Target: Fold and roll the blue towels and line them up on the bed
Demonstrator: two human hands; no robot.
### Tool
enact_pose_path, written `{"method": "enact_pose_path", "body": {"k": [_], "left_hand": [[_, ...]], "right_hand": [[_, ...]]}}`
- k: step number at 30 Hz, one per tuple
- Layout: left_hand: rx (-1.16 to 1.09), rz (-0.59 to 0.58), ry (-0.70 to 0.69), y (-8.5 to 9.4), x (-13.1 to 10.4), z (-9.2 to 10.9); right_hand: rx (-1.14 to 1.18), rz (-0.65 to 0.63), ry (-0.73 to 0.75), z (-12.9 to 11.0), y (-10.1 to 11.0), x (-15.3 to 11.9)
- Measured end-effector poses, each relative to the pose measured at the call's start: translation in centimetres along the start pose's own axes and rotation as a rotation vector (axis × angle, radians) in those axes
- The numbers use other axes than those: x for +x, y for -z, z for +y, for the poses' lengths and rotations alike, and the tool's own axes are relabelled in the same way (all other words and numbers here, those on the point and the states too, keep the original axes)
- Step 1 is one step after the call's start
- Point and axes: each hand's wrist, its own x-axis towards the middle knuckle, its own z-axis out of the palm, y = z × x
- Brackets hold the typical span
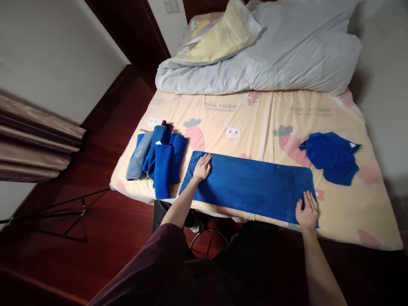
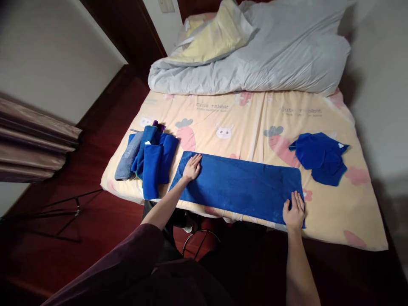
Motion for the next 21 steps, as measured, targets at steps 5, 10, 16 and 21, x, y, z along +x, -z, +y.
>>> {"method": "enact_pose_path", "body": {"k": [5, 10, 16, 21], "left_hand": [[0.073, 0.089, 0.163, 1.4, 0.3, -2.1], [0.118, 0.114, 0.286, 1.5, 0.5, -2.0], [0.105, 0.14, 0.286, 1.4, 0.5, -1.6], [0.033, 0.165, 0.291, 1.5, 0.5, -1.4]], "right_hand": [[-0.023, -0.028, -0.008, 0.2, 0.0, 0.0], [-0.036, -0.039, -0.008, 0.3, -0.1, 0.1], [-0.099, -0.117, -0.034, -0.2, 0.3, 0.3], [-0.154, -0.191, -0.081, -0.7, 0.9, 0.3]]}}
